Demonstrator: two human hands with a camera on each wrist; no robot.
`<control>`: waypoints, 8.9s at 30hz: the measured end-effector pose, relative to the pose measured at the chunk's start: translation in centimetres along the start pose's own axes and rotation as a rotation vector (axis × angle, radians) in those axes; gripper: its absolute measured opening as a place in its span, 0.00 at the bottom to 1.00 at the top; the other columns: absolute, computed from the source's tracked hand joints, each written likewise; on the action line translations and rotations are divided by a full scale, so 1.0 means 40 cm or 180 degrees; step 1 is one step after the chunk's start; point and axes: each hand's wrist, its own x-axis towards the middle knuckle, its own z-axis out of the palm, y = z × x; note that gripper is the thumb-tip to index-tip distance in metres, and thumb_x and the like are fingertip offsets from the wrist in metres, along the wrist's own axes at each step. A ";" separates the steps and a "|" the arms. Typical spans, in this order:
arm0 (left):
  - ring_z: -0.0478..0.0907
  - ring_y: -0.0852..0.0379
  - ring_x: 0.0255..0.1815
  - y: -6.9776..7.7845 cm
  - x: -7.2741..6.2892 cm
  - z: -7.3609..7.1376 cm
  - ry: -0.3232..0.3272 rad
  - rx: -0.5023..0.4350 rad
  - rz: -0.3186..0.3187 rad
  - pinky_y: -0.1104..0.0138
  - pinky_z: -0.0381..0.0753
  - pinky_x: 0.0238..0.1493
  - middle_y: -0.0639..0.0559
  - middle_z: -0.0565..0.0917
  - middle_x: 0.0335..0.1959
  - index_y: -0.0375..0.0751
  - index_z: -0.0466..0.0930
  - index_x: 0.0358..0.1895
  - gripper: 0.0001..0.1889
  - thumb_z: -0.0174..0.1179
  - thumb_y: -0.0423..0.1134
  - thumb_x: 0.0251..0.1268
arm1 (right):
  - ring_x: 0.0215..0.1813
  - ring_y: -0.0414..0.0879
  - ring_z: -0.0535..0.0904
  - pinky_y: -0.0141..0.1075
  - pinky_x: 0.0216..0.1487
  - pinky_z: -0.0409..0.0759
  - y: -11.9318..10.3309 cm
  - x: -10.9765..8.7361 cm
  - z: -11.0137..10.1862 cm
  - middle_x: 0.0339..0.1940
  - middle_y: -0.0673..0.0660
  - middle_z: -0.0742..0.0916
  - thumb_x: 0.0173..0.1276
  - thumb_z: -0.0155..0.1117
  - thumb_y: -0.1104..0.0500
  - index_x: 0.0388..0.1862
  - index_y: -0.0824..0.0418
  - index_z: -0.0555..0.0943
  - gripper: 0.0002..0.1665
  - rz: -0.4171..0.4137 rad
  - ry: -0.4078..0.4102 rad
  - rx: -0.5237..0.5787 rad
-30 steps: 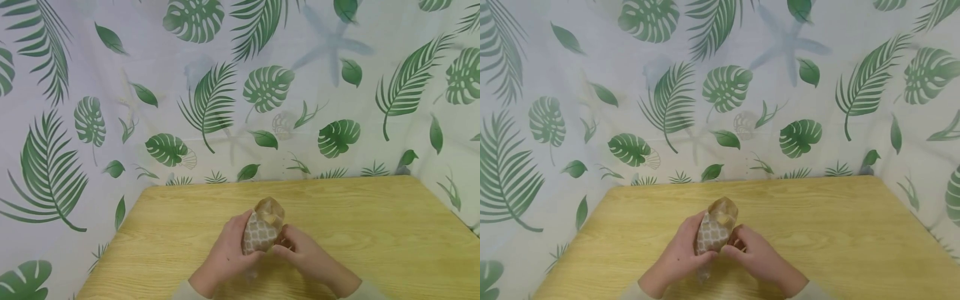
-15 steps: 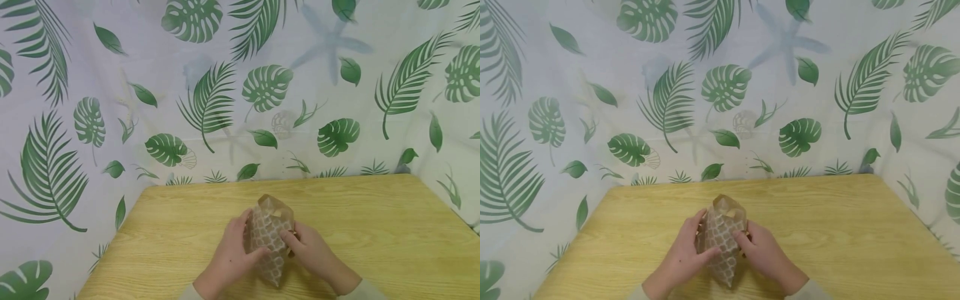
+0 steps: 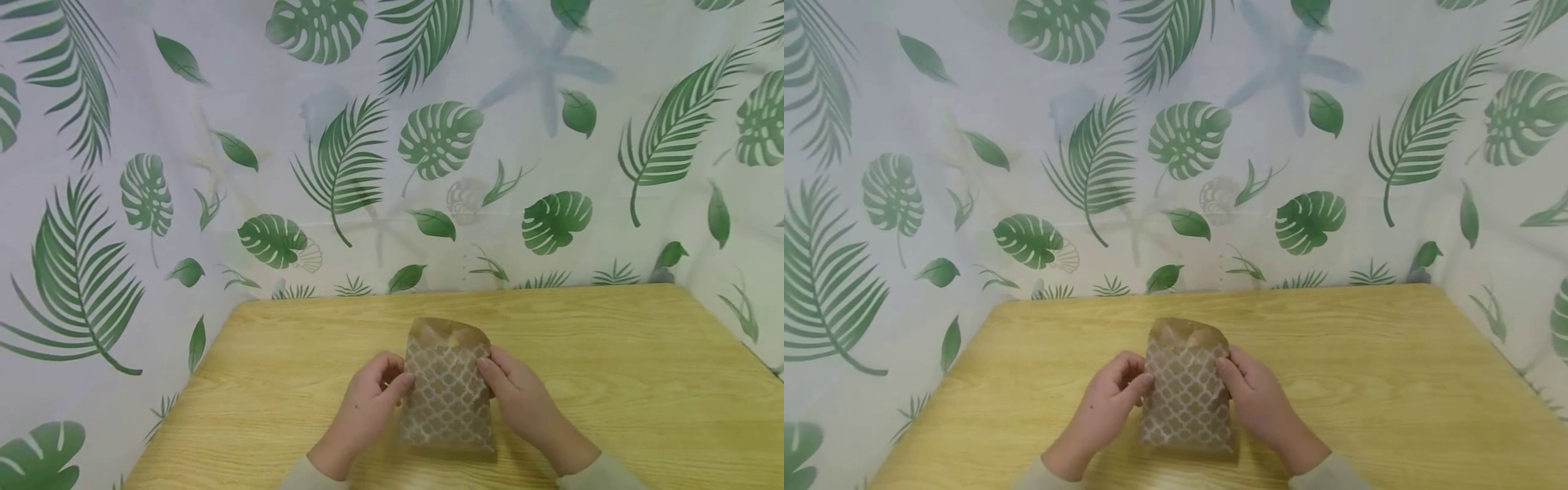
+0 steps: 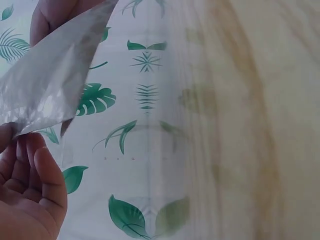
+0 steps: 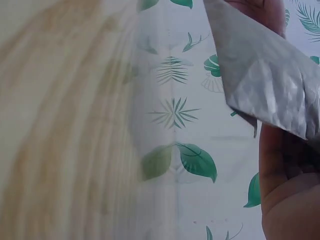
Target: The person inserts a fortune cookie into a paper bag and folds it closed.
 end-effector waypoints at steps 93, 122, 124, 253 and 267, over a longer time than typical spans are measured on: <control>0.84 0.56 0.43 0.010 -0.009 -0.005 -0.0530 -0.0307 -0.0127 0.65 0.85 0.43 0.54 0.85 0.45 0.43 0.76 0.62 0.21 0.61 0.50 0.73 | 0.47 0.47 0.85 0.38 0.46 0.85 -0.006 -0.010 0.039 0.50 0.57 0.86 0.78 0.60 0.56 0.62 0.67 0.76 0.21 -0.0087 -0.0460 0.0227; 0.85 0.52 0.42 0.021 -0.013 0.012 -0.0638 -0.0586 -0.0262 0.61 0.85 0.45 0.52 0.87 0.43 0.48 0.79 0.58 0.18 0.67 0.45 0.67 | 0.50 0.56 0.84 0.40 0.52 0.83 -0.021 -0.019 0.071 0.51 0.61 0.86 0.73 0.65 0.56 0.64 0.71 0.72 0.28 0.0532 -0.0741 0.0982; 0.85 0.51 0.41 0.022 -0.014 0.012 -0.0631 -0.0582 -0.0244 0.62 0.85 0.46 0.52 0.87 0.43 0.48 0.79 0.58 0.18 0.66 0.44 0.67 | 0.51 0.56 0.84 0.40 0.53 0.82 -0.018 -0.019 0.073 0.52 0.61 0.85 0.73 0.65 0.56 0.64 0.70 0.72 0.28 0.0560 -0.0803 0.1047; 0.83 0.59 0.32 0.019 -0.006 -0.004 -0.0763 -0.0499 -0.0009 0.66 0.84 0.40 0.51 0.86 0.29 0.35 0.85 0.37 0.18 0.53 0.45 0.79 | 0.46 0.47 0.84 0.38 0.49 0.82 -0.026 0.001 0.000 0.42 0.54 0.88 0.81 0.53 0.55 0.58 0.62 0.83 0.17 -0.0113 -0.0872 0.0194; 0.86 0.56 0.38 0.014 -0.009 -0.010 -0.0969 -0.0565 0.0166 0.63 0.85 0.46 0.52 0.89 0.36 0.38 0.86 0.43 0.17 0.53 0.46 0.79 | 0.38 0.49 0.87 0.42 0.42 0.86 -0.022 -0.001 0.007 0.35 0.56 0.89 0.81 0.51 0.62 0.39 0.64 0.85 0.16 -0.0351 -0.0955 0.0565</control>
